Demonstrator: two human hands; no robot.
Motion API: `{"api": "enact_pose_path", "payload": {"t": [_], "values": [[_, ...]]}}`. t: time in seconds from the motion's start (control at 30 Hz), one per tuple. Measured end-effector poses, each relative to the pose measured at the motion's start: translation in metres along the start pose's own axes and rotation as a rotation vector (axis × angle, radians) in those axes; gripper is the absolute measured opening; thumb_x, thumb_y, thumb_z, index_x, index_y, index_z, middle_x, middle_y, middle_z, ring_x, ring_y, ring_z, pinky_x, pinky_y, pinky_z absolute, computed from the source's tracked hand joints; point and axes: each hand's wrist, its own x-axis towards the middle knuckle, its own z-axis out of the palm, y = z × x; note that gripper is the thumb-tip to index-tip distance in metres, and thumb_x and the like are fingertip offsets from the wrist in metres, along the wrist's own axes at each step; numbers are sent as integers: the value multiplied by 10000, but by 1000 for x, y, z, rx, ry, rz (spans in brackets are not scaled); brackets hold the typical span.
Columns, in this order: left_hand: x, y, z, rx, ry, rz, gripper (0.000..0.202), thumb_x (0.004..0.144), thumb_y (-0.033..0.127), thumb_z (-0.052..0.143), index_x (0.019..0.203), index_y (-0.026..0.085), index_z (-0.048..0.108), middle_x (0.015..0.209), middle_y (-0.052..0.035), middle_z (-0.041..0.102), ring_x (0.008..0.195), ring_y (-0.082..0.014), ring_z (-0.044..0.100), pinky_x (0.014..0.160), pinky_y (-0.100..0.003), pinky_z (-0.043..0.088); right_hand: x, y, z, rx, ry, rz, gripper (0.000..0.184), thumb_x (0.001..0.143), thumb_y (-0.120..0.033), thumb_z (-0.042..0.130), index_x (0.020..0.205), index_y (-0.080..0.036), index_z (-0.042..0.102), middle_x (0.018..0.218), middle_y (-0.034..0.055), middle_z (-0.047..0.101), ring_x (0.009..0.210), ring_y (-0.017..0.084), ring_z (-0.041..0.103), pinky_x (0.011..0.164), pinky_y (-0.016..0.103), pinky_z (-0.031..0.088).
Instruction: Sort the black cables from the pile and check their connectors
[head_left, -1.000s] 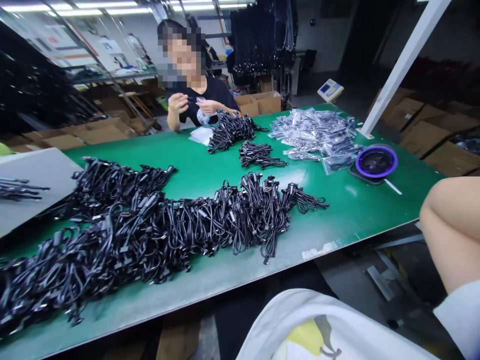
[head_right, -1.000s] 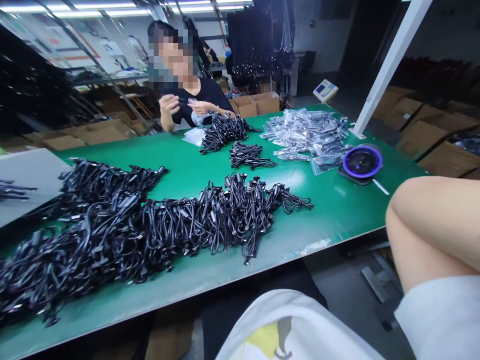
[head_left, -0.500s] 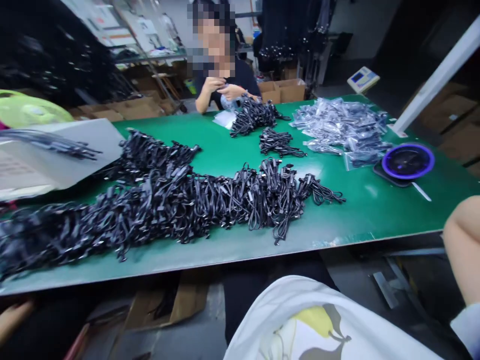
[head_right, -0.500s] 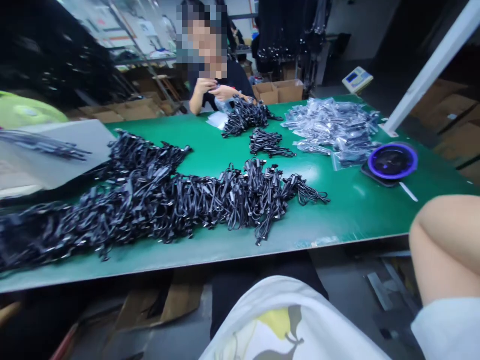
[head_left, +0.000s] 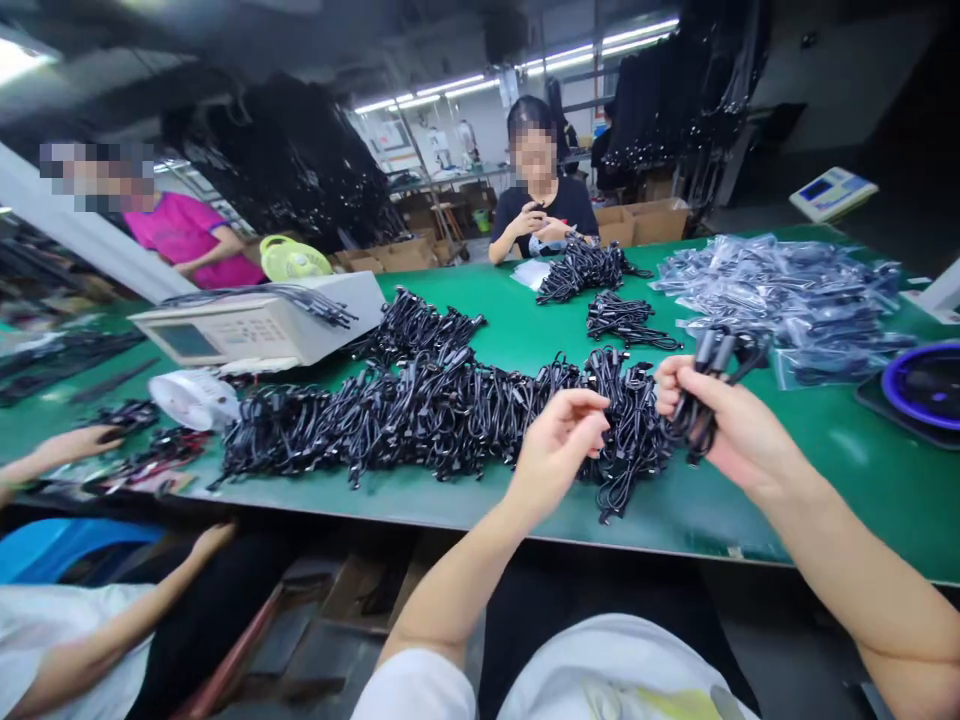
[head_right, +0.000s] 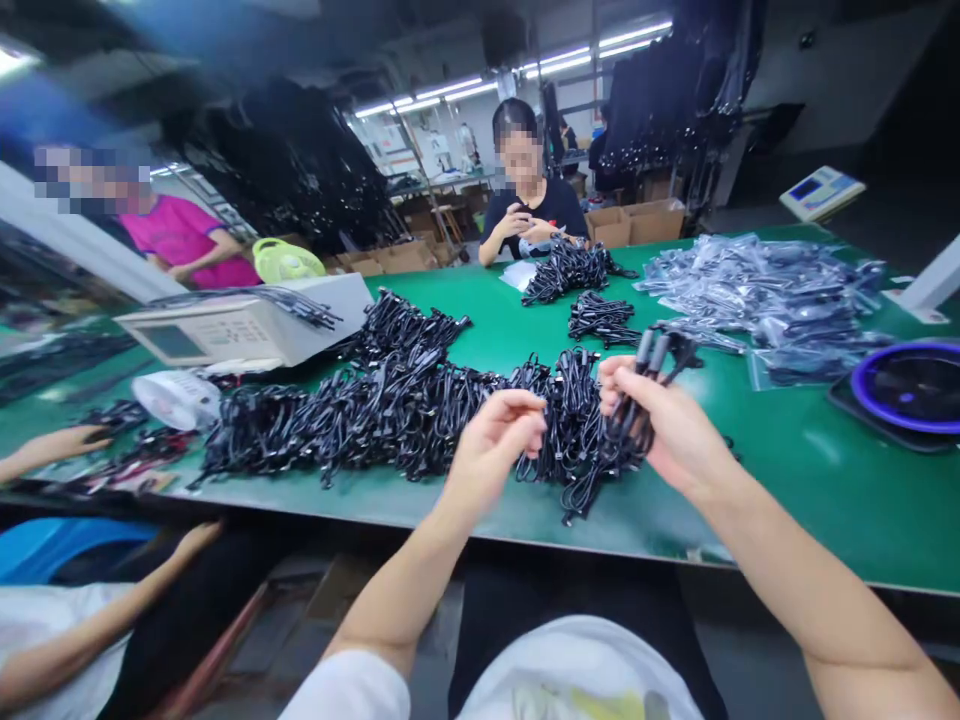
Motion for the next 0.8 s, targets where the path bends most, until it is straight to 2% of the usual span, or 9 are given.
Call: {"api": "enact_pose_path", "payload": {"t": [0.07, 0.13, 0.27, 0.33, 0.47, 0.63, 0.8], "values": [[12, -9, 10, 21, -94, -71, 231, 940, 307, 680, 1120, 163, 659, 898, -12, 651, 766, -104, 619, 711, -237, 535, 9, 9, 4, 108, 9, 90, 210, 844, -414, 817, 920, -230, 749, 841, 10, 630, 710, 139, 616, 672, 284, 589], [23, -15, 20, 41, -193, -134, 256, 879, 296, 737, 1086, 167, 661, 896, -7, 655, 772, -98, 612, 724, -227, 522, 14, 11, 6, 206, 13, 136, 205, 826, -404, 841, 930, -245, 763, 858, 1, 636, 739, 130, 625, 695, 258, 589], [40, -23, 35, -36, -302, -221, 334, 803, 329, 811, 1040, 159, 648, 839, 4, 670, 714, -99, 639, 703, -237, 535, 20, 9, 2, 230, 3, 98, 179, 841, -394, 846, 969, -284, 787, 882, -8, 664, 797, 126, 647, 734, 230, 583], [49, -27, 37, -127, -315, -264, 354, 798, 351, 820, 1033, 145, 653, 817, -2, 684, 680, -103, 660, 697, -247, 552, 25, 9, -5, 171, 24, 36, 186, 851, -420, 838, 983, -295, 796, 906, -5, 677, 830, 131, 649, 773, 236, 582], [64, -40, 36, -297, -341, -309, 454, 762, 383, 866, 1079, 121, 672, 901, -61, 746, 719, -130, 709, 739, -281, 582, 39, 17, -23, -2, 113, -66, 256, 834, -513, 837, 971, -297, 815, 999, 8, 701, 897, 149, 632, 819, 245, 565], [67, -55, 31, -347, -359, -347, 401, 785, 356, 855, 1058, 121, 681, 893, -91, 777, 749, -161, 737, 756, -301, 589, 52, 32, -41, -60, 155, 32, 304, 780, -552, 867, 906, -279, 824, 917, 19, 702, 842, 158, 627, 701, 232, 550], [63, -62, 27, -364, -353, -360, 396, 808, 390, 840, 1059, 128, 678, 891, -100, 785, 755, -165, 744, 742, -293, 587, 53, 40, -42, -46, 118, 46, 254, 823, -512, 844, 943, -290, 820, 909, 21, 695, 816, 162, 625, 654, 242, 543]]}}
